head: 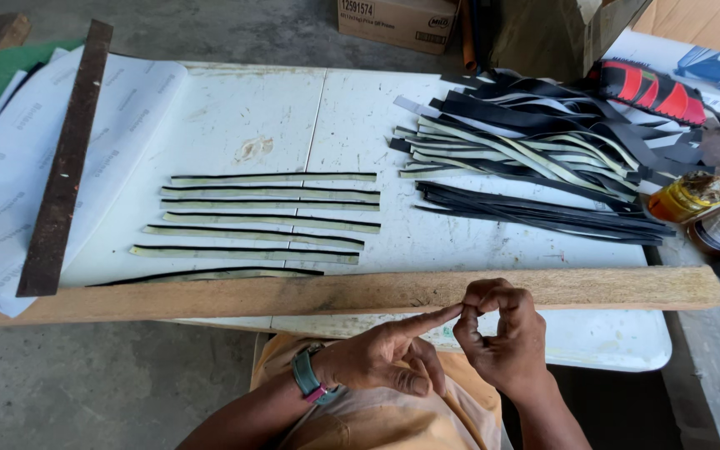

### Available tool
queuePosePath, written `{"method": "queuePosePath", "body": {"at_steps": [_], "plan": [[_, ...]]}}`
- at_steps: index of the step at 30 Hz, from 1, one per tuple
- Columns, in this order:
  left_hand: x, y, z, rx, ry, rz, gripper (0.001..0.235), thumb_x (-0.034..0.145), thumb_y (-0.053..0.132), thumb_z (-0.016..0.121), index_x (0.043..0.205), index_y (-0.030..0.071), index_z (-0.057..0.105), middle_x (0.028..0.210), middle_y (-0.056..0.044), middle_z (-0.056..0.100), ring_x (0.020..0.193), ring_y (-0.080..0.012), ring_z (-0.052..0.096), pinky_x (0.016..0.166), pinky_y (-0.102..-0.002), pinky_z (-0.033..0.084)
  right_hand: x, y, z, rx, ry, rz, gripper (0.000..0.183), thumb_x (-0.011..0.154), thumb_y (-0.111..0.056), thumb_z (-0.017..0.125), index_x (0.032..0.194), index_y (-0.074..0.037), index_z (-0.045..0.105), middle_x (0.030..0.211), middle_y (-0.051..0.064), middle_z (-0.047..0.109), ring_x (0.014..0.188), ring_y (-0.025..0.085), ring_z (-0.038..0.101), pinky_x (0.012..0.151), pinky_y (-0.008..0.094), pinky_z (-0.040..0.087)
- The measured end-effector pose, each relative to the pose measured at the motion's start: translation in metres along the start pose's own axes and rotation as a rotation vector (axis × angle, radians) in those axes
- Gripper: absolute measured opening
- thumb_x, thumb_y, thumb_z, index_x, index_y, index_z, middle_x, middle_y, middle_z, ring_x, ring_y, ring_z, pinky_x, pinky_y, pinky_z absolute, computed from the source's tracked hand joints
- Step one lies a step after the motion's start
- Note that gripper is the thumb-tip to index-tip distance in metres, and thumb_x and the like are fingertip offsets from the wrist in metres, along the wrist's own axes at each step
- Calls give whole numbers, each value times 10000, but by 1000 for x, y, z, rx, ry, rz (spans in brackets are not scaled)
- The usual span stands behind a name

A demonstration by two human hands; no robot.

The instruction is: The person repeatedly picks up thin black rubber strips and a light-colored strip, aligns them on a wooden plank, and presses them together by hand. The person handles the strips one at a time, placing the finished assemblies into a growing pile on the table.

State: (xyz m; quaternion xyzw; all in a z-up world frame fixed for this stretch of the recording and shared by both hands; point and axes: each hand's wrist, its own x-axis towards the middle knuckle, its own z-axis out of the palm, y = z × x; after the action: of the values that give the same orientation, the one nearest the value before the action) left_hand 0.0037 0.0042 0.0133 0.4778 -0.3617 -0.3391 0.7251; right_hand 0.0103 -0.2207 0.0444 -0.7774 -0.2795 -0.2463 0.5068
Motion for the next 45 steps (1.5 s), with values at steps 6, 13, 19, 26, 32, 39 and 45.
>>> {"method": "queuePosePath", "body": {"at_steps": [6, 13, 19, 26, 32, 39, 45], "plan": [[0, 2, 2, 159, 49, -72, 957, 941, 353, 778, 1724, 125, 278, 1086, -90, 746, 1020, -131, 715, 955, -302, 579, -17, 11, -7, 84, -43, 131, 437, 777, 173, 609, 1103, -46, 418, 1018, 113, 596, 798, 96, 554, 700, 232, 491], [-40, 16, -31, 833, 496, 205, 126, 992, 205, 751, 986, 120, 659, 941, -35, 758, 867, -109, 755, 791, -273, 674, -20, 32, -19, 227, -25, 274, 272, 949, 128, 415, 1138, -54, 486, 1009, 47, 553, 758, 56, 453, 637, 208, 396], [-50, 55, -111, 1500, 475, -199, 111, 958, 94, 676, 860, 81, 727, 747, -93, 730, 634, -195, 706, 603, -374, 584, -10, 27, 1, 82, -93, 243, 125, 1054, -37, 550, 1172, -59, 513, 850, 11, 557, 694, 26, 455, 588, 197, 386], [-27, 54, -144, 1690, 430, -383, 196, 833, 180, 778, 776, 10, 698, 785, -173, 687, 748, -328, 707, 665, -458, 584, 4, 4, 11, -129, -60, 101, 266, 844, -149, 796, 1060, -56, 671, 774, 44, 663, 695, 97, 613, 623, 237, 486], [-21, 66, -145, 1683, 433, -298, 205, 912, 200, 722, 804, 27, 698, 777, -159, 709, 749, -305, 722, 660, -441, 583, 10, -2, 7, -124, -79, 80, 148, 827, -124, 820, 946, -96, 736, 927, 37, 775, 860, 141, 766, 715, 280, 624], [26, 79, -200, 1589, 688, -270, 303, 958, 84, 566, 1244, 67, 663, 994, -169, 710, 853, -330, 718, 757, -455, 585, 6, 2, 7, -73, -173, 217, 192, 885, -45, 724, 1071, -61, 768, 883, 49, 765, 842, 158, 772, 706, 299, 646], [56, 49, -280, 1795, 654, -607, 257, 883, 25, 587, 1115, 63, 690, 1264, -192, 587, 998, -416, 668, 874, -507, 547, -2, 2, 10, -126, -285, 280, 315, 925, -60, 654, 1233, -59, 719, 766, 90, 619, 689, 195, 641, 666, 338, 560]]}}
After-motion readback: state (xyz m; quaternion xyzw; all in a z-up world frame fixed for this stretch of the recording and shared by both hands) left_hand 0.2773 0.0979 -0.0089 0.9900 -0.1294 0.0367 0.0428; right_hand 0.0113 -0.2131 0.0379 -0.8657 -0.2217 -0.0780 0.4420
